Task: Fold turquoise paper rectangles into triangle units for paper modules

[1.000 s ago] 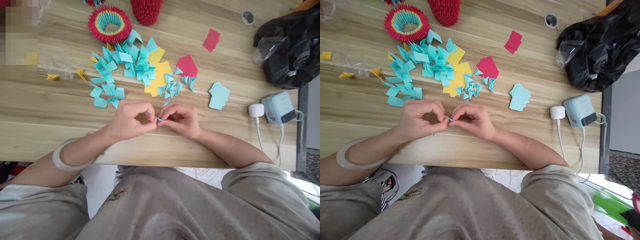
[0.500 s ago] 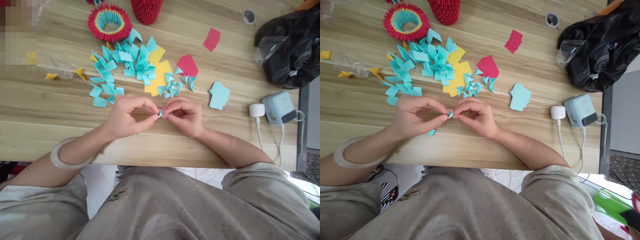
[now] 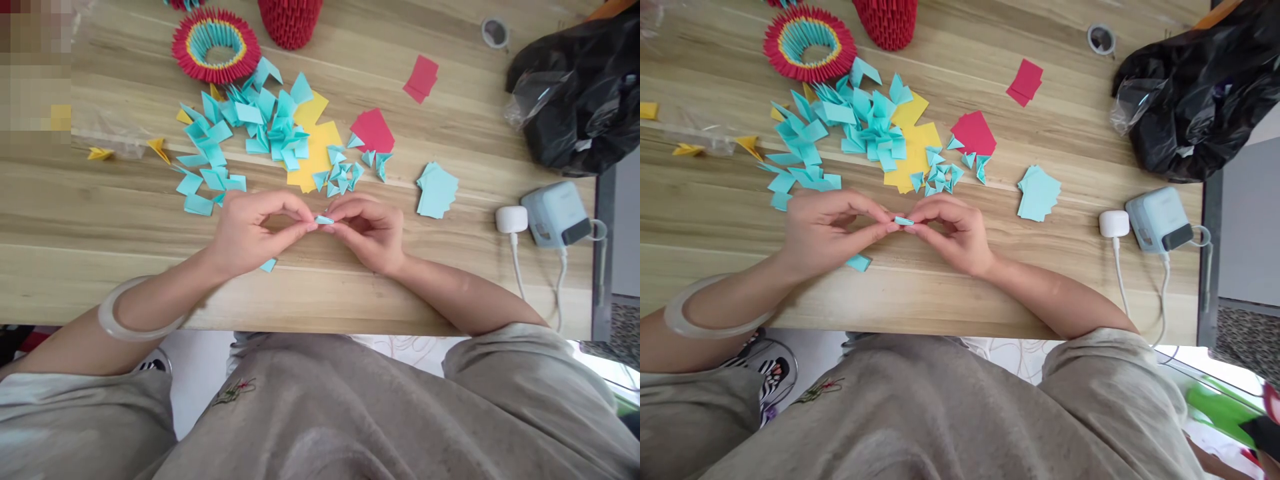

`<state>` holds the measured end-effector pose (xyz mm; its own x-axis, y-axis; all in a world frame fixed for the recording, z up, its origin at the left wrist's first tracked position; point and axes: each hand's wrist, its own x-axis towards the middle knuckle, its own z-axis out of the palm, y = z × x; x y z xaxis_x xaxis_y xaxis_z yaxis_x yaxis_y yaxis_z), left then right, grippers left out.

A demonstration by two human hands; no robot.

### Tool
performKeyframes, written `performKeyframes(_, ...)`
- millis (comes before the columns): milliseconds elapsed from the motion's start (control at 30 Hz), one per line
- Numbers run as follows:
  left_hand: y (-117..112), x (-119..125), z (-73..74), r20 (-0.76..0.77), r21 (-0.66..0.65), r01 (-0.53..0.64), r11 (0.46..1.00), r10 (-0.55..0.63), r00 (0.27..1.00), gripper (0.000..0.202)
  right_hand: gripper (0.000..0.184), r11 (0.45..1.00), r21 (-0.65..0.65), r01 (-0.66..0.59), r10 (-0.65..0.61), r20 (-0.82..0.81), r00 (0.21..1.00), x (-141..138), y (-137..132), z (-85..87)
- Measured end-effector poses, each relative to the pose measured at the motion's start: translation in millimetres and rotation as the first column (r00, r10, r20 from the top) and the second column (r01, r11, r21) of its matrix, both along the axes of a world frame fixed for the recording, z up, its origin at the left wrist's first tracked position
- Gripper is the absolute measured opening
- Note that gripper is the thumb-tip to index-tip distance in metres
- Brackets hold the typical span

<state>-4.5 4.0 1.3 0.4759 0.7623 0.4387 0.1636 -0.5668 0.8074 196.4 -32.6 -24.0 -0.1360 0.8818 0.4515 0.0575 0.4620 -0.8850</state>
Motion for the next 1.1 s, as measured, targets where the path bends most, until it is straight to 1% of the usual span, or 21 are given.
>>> performKeyframes(100, 1.4, -1.1, -0.3, -0.021, 0.097, 0.0, 0.995, 0.002, 1.0, 0.007, 0.004, 1.0, 0.015, -0.019, 0.019, -0.018, 1.0, 0.1, 0.5, 0.4)
performKeyframes(133, 1.5, -1.5, -0.5, -0.021, 0.111, 0.005, 0.994, -0.002, 1.0, 0.007, 0.004, 1.0, 0.021, -0.023, 0.023, -0.014, 1.0, 0.2, 0.7, 0.5)
performKeyframes(300, 0.2, -3.6, -3.0, -0.071, 0.09, 0.041, 0.995, -0.034, 0.997, 0.007, 0.006, 0.998, 0.047, -0.031, 0.029, 0.027, 0.999, 0.7, 0.2, 0.3)
performKeyframes(433, 0.3, -3.3, -4.1, -0.04, 0.171, 0.054, 0.984, -0.047, 0.998, 0.011, 0.003, 0.998, 0.052, -0.03, 0.032, -0.027, 0.999, 0.9, 0.3, -0.2)
performKeyframes(500, 0.4, -3.0, -3.2, -0.046, 0.188, 0.053, 0.981, -0.045, 0.998, 0.012, 0.002, 0.999, 0.025, -0.047, 0.048, -0.055, 0.997, 1.5, 1.4, -0.2)
performKeyframes(567, 0.5, -3.1, -2.0, -0.063, 0.209, 0.048, 0.977, -0.036, 0.997, 0.012, 0.005, 0.996, -0.032, -0.086, 0.084, -0.079, 0.993, 2.3, 3.1, 0.2)
performKeyframes(700, 1.6, -4.1, -1.1, -0.092, 0.291, 0.04, 0.956, -0.014, 0.996, 0.014, 0.01, 0.978, -0.129, -0.166, 0.153, -0.1, 0.983, 2.3, 4.8, 1.1)
performKeyframes(767, 3.0, -4.2, -1.5, -0.102, 0.351, 0.058, 0.935, -0.023, 0.995, 0.015, 0.01, 0.977, -0.13, -0.168, 0.156, -0.093, 0.983, 1.6, 4.2, 0.7)
performKeyframes(833, 4.4, -4.1, -1.9, -0.111, 0.394, 0.089, 0.915, -0.049, 0.993, 0.015, 0.016, 0.983, -0.097, -0.155, 0.149, -0.068, 0.987, 1.2, 3.3, 0.0)
performKeyframes(867, 5.0, -4.1, -2.0, -0.12, 0.399, 0.114, 0.91, -0.072, 0.99, 0.015, 0.017, 0.986, -0.073, -0.147, 0.144, -0.047, 0.988, 1.2, 2.9, -0.3)
performKeyframes(933, 5.8, -4.3, -2.1, -0.14, 0.379, 0.171, 0.91, -0.127, 0.982, 0.014, 0.013, 0.991, -0.03, -0.132, 0.132, 0.001, 0.991, 1.6, 2.4, -0.5)
performKeyframes(1000, 6.1, -5.1, -2.0, -0.162, 0.332, 0.216, 0.918, -0.17, 0.972, 0.014, 0.008, 0.993, -0.001, -0.118, 0.118, 0.024, 0.993, 2.1, 2.1, -0.2)
performKeyframes(1100, 6.5, -6.6, -2.0, -0.226, 0.245, 0.245, 0.938, -0.191, 0.955, 0.016, 0.006, 0.994, 0.027, -0.109, 0.109, 0.022, 0.994, 2.0, 1.9, 1.1)
